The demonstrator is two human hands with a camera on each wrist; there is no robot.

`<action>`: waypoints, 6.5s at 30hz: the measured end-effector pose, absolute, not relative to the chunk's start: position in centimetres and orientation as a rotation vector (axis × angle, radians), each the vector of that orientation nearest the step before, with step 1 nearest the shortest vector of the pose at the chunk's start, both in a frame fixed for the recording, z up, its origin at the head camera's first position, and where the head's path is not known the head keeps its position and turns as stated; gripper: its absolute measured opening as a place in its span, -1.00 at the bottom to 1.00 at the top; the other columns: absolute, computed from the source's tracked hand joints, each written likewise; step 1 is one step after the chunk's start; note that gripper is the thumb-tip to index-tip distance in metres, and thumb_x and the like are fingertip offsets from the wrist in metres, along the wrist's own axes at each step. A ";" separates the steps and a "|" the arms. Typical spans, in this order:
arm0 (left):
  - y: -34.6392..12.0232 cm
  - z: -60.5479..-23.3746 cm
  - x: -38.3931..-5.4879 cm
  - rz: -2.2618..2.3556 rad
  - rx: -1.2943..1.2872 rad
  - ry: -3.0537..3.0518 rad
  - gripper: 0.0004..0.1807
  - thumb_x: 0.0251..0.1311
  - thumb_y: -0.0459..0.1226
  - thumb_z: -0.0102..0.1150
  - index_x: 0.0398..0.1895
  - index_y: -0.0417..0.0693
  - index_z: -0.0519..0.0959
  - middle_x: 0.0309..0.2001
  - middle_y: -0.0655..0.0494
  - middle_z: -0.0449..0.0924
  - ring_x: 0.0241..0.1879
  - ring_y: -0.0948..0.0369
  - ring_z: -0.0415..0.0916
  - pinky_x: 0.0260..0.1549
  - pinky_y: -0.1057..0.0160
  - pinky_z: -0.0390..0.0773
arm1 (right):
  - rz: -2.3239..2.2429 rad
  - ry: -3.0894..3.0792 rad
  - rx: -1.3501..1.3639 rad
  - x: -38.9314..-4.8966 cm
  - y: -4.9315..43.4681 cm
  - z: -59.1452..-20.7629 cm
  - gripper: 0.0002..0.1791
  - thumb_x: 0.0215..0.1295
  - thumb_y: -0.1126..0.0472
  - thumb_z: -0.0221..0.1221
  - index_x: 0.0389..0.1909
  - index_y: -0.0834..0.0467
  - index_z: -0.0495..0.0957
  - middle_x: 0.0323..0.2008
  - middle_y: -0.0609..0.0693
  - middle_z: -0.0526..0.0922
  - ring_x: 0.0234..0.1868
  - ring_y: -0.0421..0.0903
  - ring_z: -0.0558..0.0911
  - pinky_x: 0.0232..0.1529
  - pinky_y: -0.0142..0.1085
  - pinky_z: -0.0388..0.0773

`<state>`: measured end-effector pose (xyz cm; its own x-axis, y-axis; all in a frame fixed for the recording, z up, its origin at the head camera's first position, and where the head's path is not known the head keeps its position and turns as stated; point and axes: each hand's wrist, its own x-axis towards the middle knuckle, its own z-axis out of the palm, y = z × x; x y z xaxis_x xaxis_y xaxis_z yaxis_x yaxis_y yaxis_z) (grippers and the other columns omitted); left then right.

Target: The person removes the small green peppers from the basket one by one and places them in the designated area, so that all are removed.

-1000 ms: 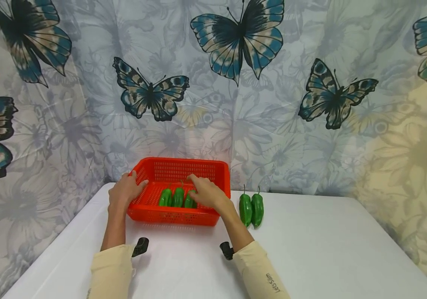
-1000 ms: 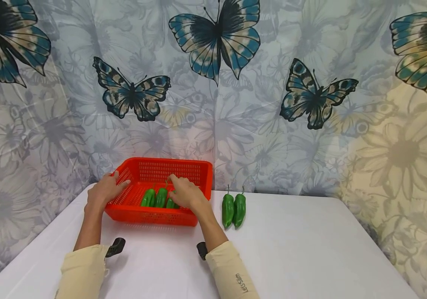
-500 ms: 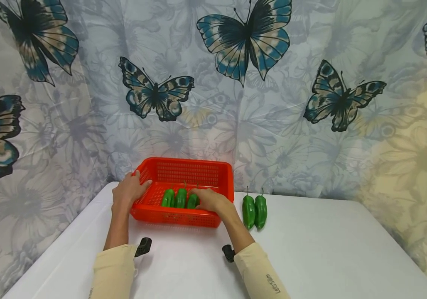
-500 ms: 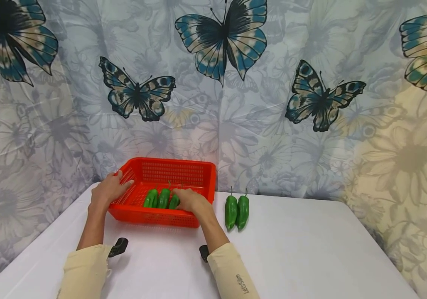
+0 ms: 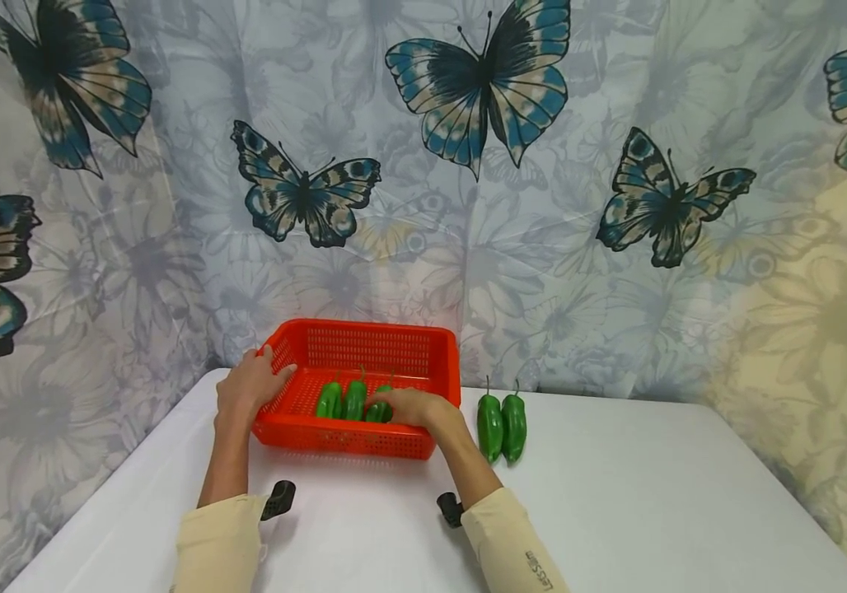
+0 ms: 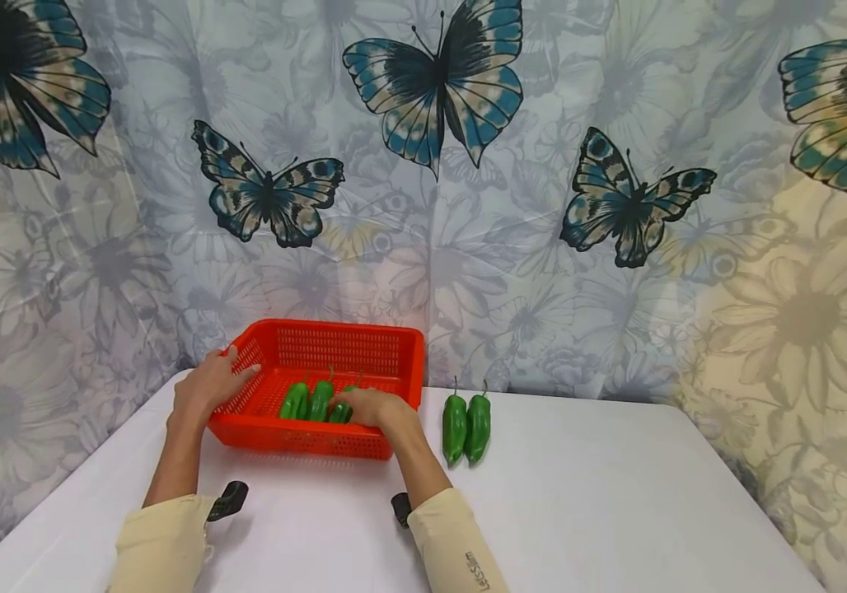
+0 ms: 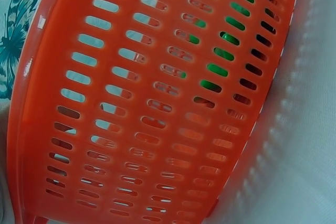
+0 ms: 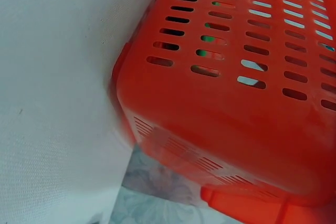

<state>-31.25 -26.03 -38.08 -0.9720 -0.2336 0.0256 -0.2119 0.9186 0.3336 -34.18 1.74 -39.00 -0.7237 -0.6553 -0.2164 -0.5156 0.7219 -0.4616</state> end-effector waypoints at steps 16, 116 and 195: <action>-26.2 -38.1 -31.5 -0.498 0.336 -3.025 -0.14 0.53 0.09 -0.09 0.65 -0.29 0.01 0.51 -0.49 0.15 0.33 -0.44 0.42 0.18 -0.46 0.53 | -0.549 2.548 -0.977 -34.4 1.8 -39.0 -0.61 0.40 0.30 0.25 0.23 0.14 0.65 0.20 0.08 0.70 0.22 0.01 0.62 0.29 -0.06 0.60; -26.3 -37.8 -31.8 -0.459 0.325 -3.048 -0.10 0.52 0.07 -0.07 0.64 -0.36 -0.05 0.47 -0.53 0.14 0.28 -0.46 0.43 0.17 -0.48 0.53 | -1.186 2.916 -0.289 -31.9 16.4 -30.4 -0.62 0.38 0.24 0.17 0.11 0.36 0.42 0.16 0.39 0.60 0.05 0.24 0.65 -0.03 -0.05 0.63; -26.1 -37.8 -32.0 -0.461 0.343 -3.059 -0.09 0.51 0.08 -0.07 0.64 -0.35 -0.06 0.49 -0.54 0.12 0.32 -0.46 0.39 0.20 -0.47 0.51 | -0.931 2.810 -0.306 -33.2 17.1 -31.9 -0.38 0.55 -0.03 0.13 0.37 0.34 0.34 -0.46 0.07 0.63 -0.42 -0.11 0.60 -0.15 -0.21 0.59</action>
